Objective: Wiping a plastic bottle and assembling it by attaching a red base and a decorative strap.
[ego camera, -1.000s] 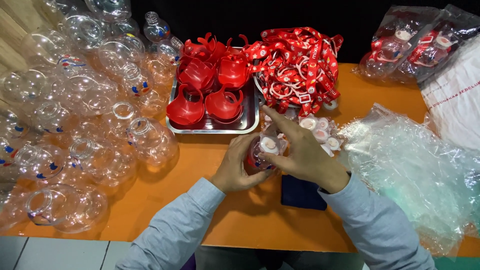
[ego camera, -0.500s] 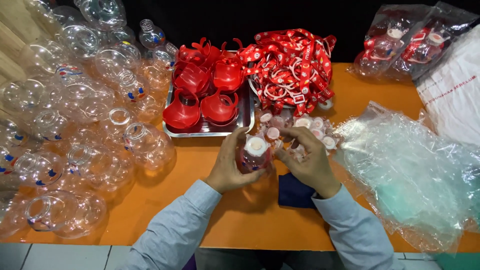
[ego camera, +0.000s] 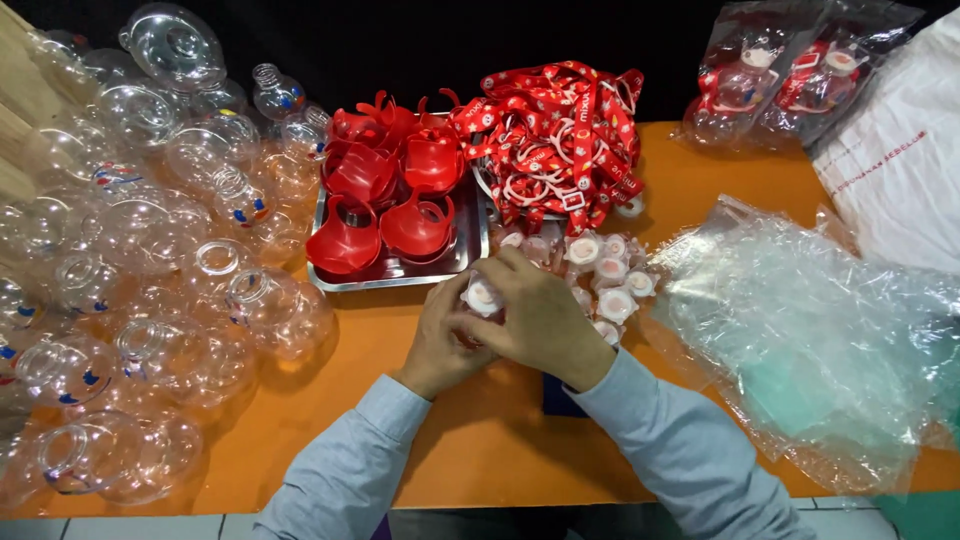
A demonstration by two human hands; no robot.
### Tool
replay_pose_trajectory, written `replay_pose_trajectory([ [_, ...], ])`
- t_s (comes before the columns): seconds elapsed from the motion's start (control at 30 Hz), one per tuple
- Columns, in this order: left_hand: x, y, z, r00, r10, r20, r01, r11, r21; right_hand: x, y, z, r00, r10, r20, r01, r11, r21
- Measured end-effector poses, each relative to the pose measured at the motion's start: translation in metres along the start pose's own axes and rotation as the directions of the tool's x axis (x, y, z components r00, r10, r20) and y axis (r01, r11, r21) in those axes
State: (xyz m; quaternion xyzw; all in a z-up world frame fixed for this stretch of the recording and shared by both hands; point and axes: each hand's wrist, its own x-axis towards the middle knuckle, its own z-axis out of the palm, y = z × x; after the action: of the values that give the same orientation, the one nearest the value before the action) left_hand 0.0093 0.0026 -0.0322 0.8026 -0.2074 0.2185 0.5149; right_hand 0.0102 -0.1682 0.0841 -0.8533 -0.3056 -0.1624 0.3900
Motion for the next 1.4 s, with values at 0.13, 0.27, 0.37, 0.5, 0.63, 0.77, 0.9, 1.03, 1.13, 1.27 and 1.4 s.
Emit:
replay_pose_trajectory([
  [0.13, 0.006, 0.017, -0.008, 0.997, -0.062, 0.037, 0.066, 0.990, -0.122, 0.013, 0.010, 0.002, 0.967, -0.126, 0.220, 0.122, 0.992, 0.032],
  [0.27, 0.018, 0.035, -0.013, 0.993, -0.086, 0.082, 0.104, 0.966, -0.237, 0.022, 0.009, -0.020, 0.897, -0.227, 0.378, 0.196, 0.973, 0.119],
  [0.37, 0.021, 0.047, -0.013, 0.985, -0.132, 0.107, 0.161, 0.930, -0.330, 0.021, 0.004, -0.034, 0.875, -0.216, 0.434, 0.145, 0.971, 0.193],
  [0.5, 0.014, 0.027, -0.015, 0.986, -0.121, 0.118, 0.148, 0.954, -0.260, 0.021, -0.015, -0.039, 0.903, -0.177, 0.391, 0.086, 0.967, 0.240],
  [0.63, 0.018, 0.038, -0.014, 0.993, -0.088, 0.081, 0.108, 0.950, -0.294, 0.016, 0.004, -0.017, 0.943, -0.201, 0.267, 0.170, 0.976, 0.133],
  [0.77, 0.016, 0.031, -0.008, 0.993, -0.095, 0.066, 0.111, 0.947, -0.301, 0.012, 0.006, -0.024, 0.984, -0.165, 0.060, 0.154, 0.975, 0.158],
  [0.9, 0.013, 0.029, -0.007, 0.997, -0.077, 0.024, 0.081, 0.944, -0.320, -0.008, -0.004, -0.045, 0.995, -0.097, -0.027, 0.100, 0.987, 0.127],
  [1.03, 0.009, 0.020, -0.006, 0.999, -0.047, 0.025, 0.053, 0.956, -0.288, -0.059, 0.018, -0.038, 0.998, 0.062, 0.011, -0.062, 0.998, 0.030],
  [1.13, 0.008, 0.016, -0.008, 1.000, -0.012, 0.024, 0.018, 0.962, -0.273, -0.093, 0.027, -0.022, 0.993, 0.091, 0.072, -0.092, 0.996, 0.017],
  [1.27, 0.010, 0.035, -0.019, 0.991, -0.010, 0.132, 0.055, 0.938, -0.342, -0.115, 0.028, 0.001, 0.981, 0.023, 0.195, -0.021, 1.000, -0.009],
  [1.4, 0.007, 0.032, -0.021, 0.995, 0.000, 0.104, 0.030, 0.958, -0.286, -0.124, 0.044, 0.012, 0.964, -0.010, 0.267, 0.045, 0.991, -0.126],
])
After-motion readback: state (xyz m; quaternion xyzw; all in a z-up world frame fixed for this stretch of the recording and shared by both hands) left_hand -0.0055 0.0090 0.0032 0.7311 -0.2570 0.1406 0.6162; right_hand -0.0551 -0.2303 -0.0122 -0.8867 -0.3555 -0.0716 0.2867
